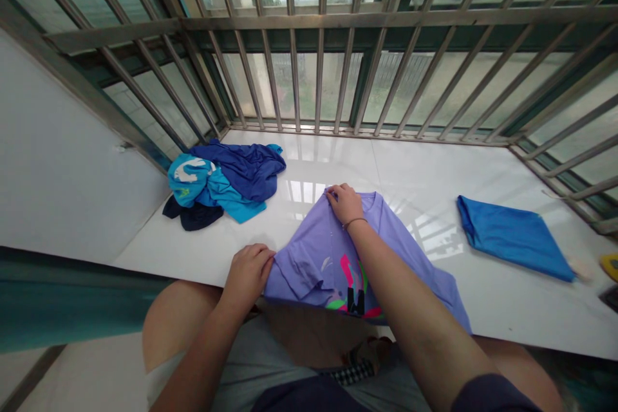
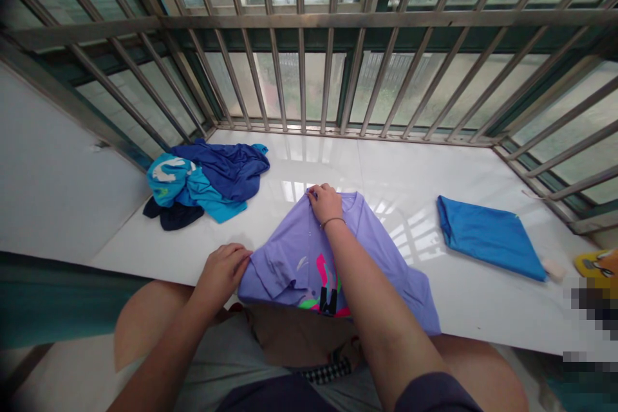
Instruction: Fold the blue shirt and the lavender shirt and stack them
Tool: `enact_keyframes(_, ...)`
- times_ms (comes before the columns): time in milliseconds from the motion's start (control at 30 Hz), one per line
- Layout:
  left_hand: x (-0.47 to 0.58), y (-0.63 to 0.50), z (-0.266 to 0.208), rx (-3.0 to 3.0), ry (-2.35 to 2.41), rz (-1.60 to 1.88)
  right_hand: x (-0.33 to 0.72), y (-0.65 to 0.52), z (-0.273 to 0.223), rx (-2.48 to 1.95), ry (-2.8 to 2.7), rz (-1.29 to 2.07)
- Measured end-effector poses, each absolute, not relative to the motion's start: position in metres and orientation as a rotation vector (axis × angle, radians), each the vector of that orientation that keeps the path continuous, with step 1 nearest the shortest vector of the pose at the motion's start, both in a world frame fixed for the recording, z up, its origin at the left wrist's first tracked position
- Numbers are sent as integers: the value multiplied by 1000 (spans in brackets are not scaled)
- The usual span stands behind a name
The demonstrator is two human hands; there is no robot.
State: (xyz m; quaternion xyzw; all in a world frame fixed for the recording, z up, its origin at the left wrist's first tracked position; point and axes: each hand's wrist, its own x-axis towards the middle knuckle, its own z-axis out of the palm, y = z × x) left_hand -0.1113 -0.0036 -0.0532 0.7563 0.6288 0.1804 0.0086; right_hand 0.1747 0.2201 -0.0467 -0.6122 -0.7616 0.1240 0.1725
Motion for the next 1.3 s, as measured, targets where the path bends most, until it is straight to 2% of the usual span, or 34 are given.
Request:
enact_keyframes(200, -89, -26, -39, 2426, 1788, 760, 176, 220, -48, -1716, -2181, 374)
enact_keyframes(433, -44, -58, -46, 2465, 1693, 700, 177, 208, -22, -1652, -2200, 347)
enact_keyframes(633, -40, -54, -53, 2451, 1716, 699, 197, 111, 1, -1467, -2422, 425)
enact_keyframes(800, -44, -55, -51, 2456, 1641, 634, 204, 22, -15, -1636, -2500, 481)
enact_keyframes(933, -44, -53, -52, 2493, 1625, 579, 191, -2, -27, -1681, -2422, 497)
enact_keyframes(1167, -61, -47, -40, 2571, 1510, 625, 198, 11, -23, -1605, -2009, 733)
enact_keyframes(1300, -69, -44, -33, 2571, 1417, 476, 212, 15, -26, -1641, -1978, 766)
